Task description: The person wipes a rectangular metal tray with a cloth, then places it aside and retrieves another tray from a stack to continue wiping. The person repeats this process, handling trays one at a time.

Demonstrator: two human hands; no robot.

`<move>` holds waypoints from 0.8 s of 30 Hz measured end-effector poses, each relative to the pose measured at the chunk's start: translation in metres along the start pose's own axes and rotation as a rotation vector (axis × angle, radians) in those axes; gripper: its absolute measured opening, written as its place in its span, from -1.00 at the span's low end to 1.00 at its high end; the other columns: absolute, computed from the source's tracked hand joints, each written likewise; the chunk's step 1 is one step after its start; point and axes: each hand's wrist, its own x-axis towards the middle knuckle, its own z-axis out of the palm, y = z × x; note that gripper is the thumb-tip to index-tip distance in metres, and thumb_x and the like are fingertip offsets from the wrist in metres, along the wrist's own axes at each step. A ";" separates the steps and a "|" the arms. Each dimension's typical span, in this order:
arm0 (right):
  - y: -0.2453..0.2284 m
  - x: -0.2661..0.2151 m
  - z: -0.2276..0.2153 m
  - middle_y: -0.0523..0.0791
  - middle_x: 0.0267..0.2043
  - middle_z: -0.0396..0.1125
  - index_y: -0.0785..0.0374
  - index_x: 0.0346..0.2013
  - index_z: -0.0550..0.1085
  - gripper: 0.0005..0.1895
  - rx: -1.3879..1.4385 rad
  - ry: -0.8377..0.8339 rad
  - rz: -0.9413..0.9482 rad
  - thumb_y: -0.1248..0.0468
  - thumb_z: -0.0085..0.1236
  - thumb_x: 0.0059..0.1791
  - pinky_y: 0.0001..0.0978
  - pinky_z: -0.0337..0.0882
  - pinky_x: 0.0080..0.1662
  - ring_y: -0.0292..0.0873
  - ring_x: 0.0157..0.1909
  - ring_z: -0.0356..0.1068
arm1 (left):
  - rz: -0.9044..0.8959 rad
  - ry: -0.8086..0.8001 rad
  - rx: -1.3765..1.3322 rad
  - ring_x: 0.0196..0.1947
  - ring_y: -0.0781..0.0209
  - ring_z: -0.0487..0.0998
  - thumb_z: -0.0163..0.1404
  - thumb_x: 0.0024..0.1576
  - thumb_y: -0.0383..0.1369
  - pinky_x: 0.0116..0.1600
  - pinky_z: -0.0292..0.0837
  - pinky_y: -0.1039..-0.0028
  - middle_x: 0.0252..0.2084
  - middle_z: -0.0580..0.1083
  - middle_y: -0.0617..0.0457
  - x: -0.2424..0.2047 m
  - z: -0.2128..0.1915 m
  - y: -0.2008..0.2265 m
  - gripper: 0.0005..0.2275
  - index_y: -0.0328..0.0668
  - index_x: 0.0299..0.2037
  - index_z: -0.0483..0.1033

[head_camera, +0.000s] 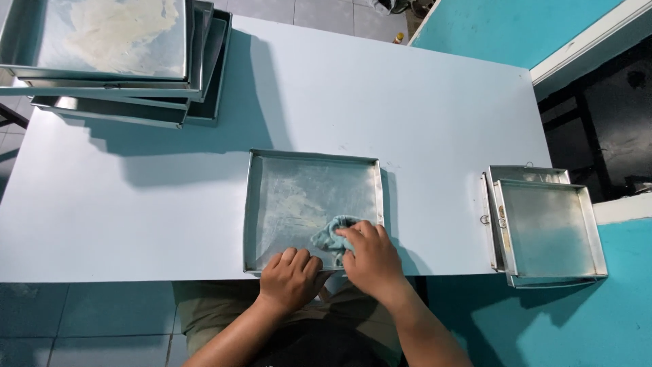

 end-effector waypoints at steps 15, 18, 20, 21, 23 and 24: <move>-0.001 0.132 -0.024 0.00 0.31 0.13 0.09 0.28 0.32 -0.55 -0.044 -0.009 0.253 0.26 -0.07 0.06 0.00 0.26 0.25 0.17 0.32 0.09 | -0.037 -0.050 0.016 -0.55 0.15 0.29 -0.10 0.28 0.02 -0.45 0.11 0.40 -0.49 0.30 0.15 -0.010 0.007 0.004 -0.62 0.03 -0.50 0.32; -0.004 0.109 -0.023 -0.03 0.38 0.11 0.07 0.35 0.29 -0.47 -0.029 0.004 0.210 0.23 -0.12 0.05 0.11 0.29 0.22 0.19 0.38 0.04 | -0.082 -0.073 -0.004 -0.53 0.14 0.35 -0.06 0.25 0.04 -0.44 0.16 0.38 -0.50 0.33 0.15 -0.012 0.009 0.007 -0.62 0.04 -0.52 0.37; -0.016 0.079 -0.034 -0.02 0.32 0.17 0.06 0.34 0.30 -0.48 -0.042 -0.055 0.227 0.19 -0.15 0.05 0.08 0.33 0.19 0.15 0.31 0.12 | -0.089 -0.069 0.001 -0.53 0.16 0.34 -0.04 0.24 0.04 -0.44 0.15 0.40 -0.50 0.34 0.17 -0.012 0.010 0.006 -0.62 0.06 -0.53 0.38; -0.023 0.064 -0.038 -0.02 0.26 0.22 0.05 0.33 0.30 -0.48 -0.054 -0.117 0.245 0.15 -0.17 0.05 0.05 0.36 0.16 0.11 0.24 0.21 | -0.095 -0.068 0.006 -0.53 0.18 0.34 -0.03 0.24 0.03 -0.43 0.14 0.43 -0.50 0.35 0.18 -0.014 0.010 0.007 -0.63 0.07 -0.53 0.40; -0.021 0.035 -0.025 0.01 0.24 0.23 0.10 0.35 0.28 -0.44 -0.075 -0.112 0.214 0.09 -0.13 0.05 0.03 0.36 0.17 0.10 0.26 0.21 | -0.085 -0.067 0.015 -0.53 0.18 0.34 -0.05 0.25 0.04 -0.43 0.15 0.43 -0.51 0.34 0.18 -0.012 0.008 0.006 -0.62 0.07 -0.54 0.37; -0.020 0.021 -0.018 0.04 0.22 0.24 0.15 0.37 0.27 -0.39 -0.097 -0.102 0.181 0.03 -0.09 0.05 0.02 0.35 0.18 0.10 0.28 0.21 | -0.073 -0.061 0.025 -0.54 0.18 0.33 -0.08 0.27 0.05 -0.42 0.16 0.43 -0.51 0.33 0.18 -0.010 0.008 0.006 -0.60 0.06 -0.54 0.35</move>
